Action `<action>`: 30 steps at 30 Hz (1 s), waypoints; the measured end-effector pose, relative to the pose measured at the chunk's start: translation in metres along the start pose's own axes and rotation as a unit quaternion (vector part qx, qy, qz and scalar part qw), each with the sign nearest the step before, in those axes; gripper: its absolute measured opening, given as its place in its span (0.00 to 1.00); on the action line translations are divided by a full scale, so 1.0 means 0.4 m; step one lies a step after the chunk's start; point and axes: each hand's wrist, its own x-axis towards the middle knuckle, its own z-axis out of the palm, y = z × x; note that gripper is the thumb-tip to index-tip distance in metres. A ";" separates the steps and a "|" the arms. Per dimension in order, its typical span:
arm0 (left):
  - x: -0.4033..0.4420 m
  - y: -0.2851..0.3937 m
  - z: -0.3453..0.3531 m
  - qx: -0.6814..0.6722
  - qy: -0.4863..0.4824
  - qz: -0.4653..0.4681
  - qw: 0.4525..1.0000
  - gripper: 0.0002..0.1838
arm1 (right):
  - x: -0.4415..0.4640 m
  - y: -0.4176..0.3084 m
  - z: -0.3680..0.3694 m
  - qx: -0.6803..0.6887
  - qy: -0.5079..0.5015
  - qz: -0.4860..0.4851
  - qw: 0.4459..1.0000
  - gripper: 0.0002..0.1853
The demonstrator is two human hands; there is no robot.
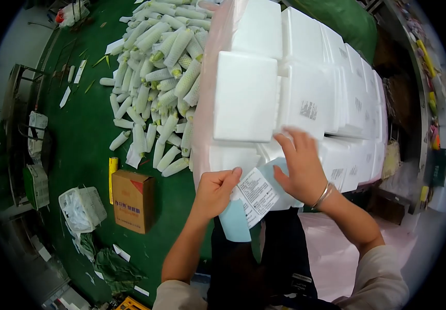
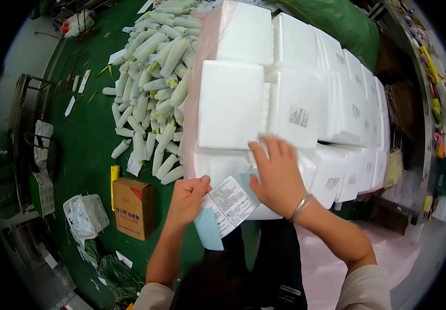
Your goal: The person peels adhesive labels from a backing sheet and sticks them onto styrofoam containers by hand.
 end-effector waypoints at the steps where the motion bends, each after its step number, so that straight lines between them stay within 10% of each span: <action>1: -0.007 0.000 -0.014 -0.007 0.014 -0.006 1.000 0.21 | -0.011 -0.041 0.015 -0.148 0.070 -0.070 0.984 0.14; 2: -0.015 0.000 -0.031 -0.015 0.029 -0.012 0.999 0.22 | -0.022 -0.081 0.030 -0.298 0.159 -0.115 0.934 0.15; 4: -0.032 -0.004 -0.072 -0.003 0.008 -0.008 1.000 0.21 | -0.060 -0.153 0.064 0.024 0.023 -0.070 0.997 0.17; 8: -0.068 0.017 -0.114 0.022 -0.031 0.039 0.999 0.22 | -0.061 -0.225 0.128 0.344 -0.099 0.128 0.925 0.10; 16: -0.073 0.041 -0.103 0.058 -0.075 0.063 0.993 0.24 | -0.115 -0.171 0.119 0.501 -0.094 0.240 0.826 0.12; 22: -0.016 0.049 -0.056 0.046 -0.128 -0.041 0.990 0.28 | -0.122 -0.062 0.035 0.483 -0.107 -0.011 0.869 0.19; 30: 0.081 0.112 0.019 0.022 -0.220 -0.084 0.972 0.31 | -0.071 0.068 -0.071 0.584 -0.210 -0.182 0.762 0.26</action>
